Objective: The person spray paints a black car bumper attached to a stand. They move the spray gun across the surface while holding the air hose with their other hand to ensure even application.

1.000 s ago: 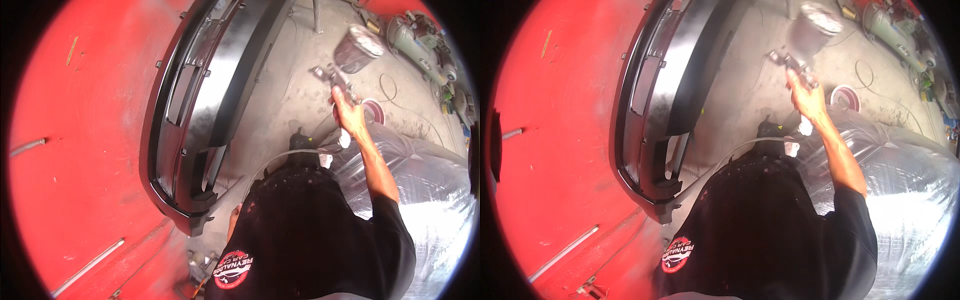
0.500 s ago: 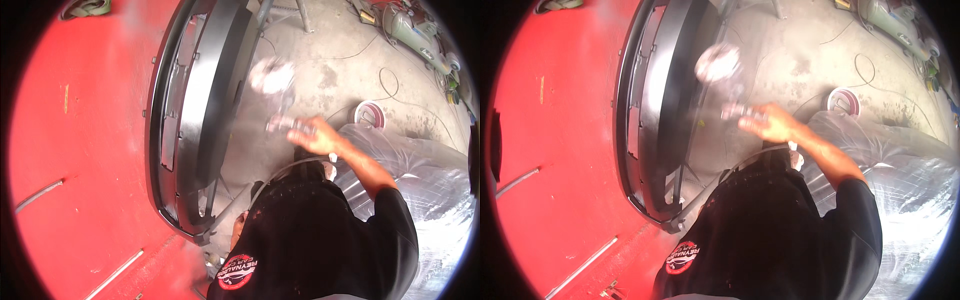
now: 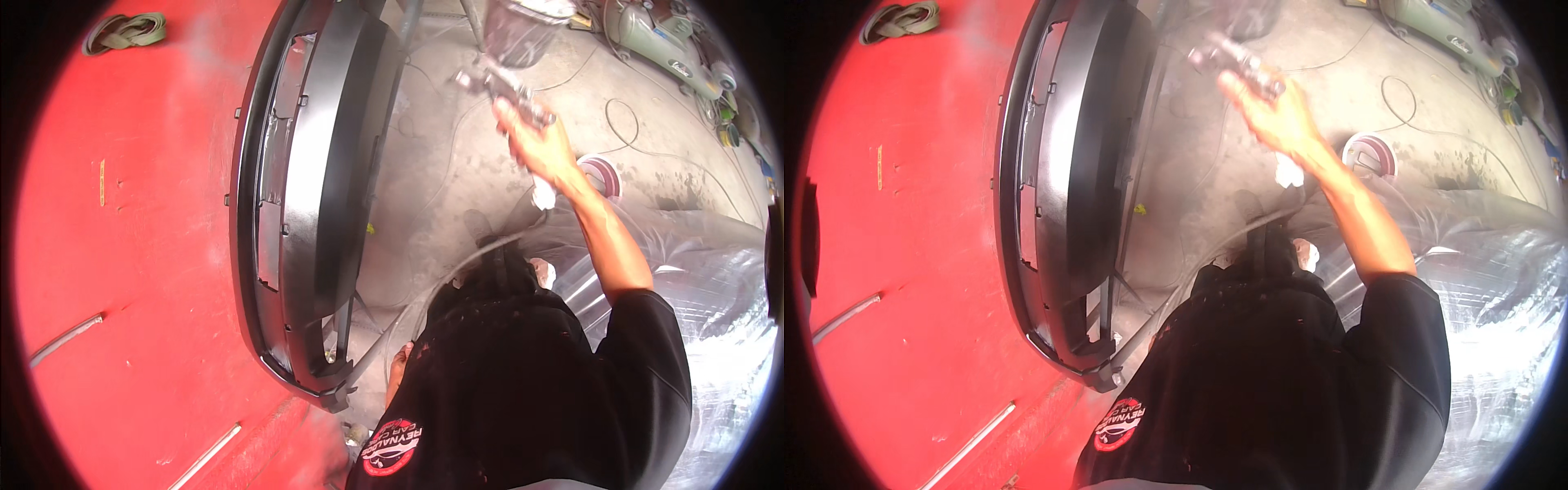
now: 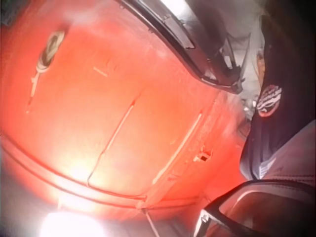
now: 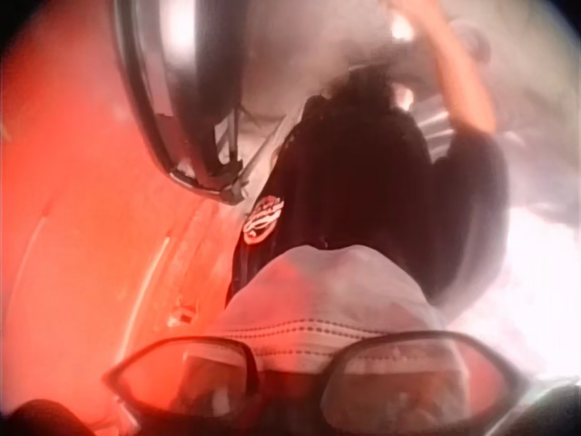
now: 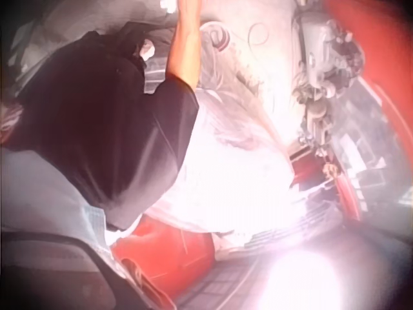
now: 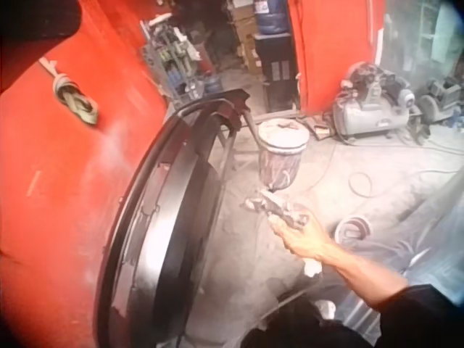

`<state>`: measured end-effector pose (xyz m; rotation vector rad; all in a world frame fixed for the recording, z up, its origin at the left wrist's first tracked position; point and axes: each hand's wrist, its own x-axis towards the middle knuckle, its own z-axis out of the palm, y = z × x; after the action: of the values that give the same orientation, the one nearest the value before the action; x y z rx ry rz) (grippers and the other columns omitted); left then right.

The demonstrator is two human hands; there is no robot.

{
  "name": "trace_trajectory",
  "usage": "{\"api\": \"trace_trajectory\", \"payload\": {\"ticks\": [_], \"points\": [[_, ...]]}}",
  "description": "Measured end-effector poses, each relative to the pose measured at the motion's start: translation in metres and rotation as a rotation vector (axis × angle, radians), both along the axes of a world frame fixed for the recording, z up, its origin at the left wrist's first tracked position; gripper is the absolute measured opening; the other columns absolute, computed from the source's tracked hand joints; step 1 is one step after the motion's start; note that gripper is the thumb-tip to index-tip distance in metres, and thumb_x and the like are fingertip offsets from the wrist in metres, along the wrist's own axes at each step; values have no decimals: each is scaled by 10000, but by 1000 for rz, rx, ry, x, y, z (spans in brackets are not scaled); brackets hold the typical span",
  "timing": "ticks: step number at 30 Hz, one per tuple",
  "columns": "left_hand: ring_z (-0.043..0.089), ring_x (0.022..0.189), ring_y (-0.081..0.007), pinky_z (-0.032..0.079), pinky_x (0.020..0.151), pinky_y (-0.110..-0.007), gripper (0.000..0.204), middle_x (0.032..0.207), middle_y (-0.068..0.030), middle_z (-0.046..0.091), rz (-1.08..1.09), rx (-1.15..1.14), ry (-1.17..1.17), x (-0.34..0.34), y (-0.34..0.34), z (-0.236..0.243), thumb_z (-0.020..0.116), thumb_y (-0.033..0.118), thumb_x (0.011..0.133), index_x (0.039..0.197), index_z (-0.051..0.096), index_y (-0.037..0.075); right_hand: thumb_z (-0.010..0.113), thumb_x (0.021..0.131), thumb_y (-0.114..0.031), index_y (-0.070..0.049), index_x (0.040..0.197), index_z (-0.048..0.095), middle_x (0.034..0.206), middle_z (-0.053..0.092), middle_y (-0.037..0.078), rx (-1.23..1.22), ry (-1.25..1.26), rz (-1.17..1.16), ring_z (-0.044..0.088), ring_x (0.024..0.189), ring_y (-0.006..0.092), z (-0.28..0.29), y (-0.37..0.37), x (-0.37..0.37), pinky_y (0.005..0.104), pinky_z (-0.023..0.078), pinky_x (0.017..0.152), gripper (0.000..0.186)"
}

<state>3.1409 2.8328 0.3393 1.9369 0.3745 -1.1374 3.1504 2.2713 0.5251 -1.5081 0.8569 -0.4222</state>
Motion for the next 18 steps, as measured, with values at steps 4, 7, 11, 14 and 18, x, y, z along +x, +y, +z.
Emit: {"api": "trace_trajectory", "payload": {"ticks": [4,7,11,14,18], "points": [[492,647,-142,452,645,-326,521,674,-27,563,-12,-24,16,-3,2,-2,453,525,991,818,576,49,606,955,-314,-136,1267,548,702,623,-2,-197,-198,392,560,586,113,18,45,-33,317,476,564,363],[493,648,-142,452,646,-326,520,673,-29,563,-15,-36,15,-8,8,-3,454,522,991,818,575,48,656,926,-280,-103,1274,602,840,677,129,-238,-151,600,655,695,211,13,84,-51,396,493,638,394],[494,650,-143,452,647,-326,518,673,-31,562,-6,-58,15,-9,10,-12,455,519,991,819,574,45,659,900,-417,4,1006,625,700,599,219,-155,-84,945,614,649,355,42,129,-36,431,473,598,436],[494,651,-143,453,648,-326,517,673,-33,562,5,-69,11,-9,3,-18,457,517,991,819,574,44,694,875,-401,5,895,600,718,585,188,-171,-230,1150,588,670,376,46,152,-13,433,448,589,417],[495,652,-143,453,649,-326,515,672,-35,561,5,-69,-13,3,-27,-26,458,513,991,820,573,42,661,894,-443,-5,893,607,680,583,181,-212,-163,1217,577,629,362,65,122,26,427,447,599,442]]}}
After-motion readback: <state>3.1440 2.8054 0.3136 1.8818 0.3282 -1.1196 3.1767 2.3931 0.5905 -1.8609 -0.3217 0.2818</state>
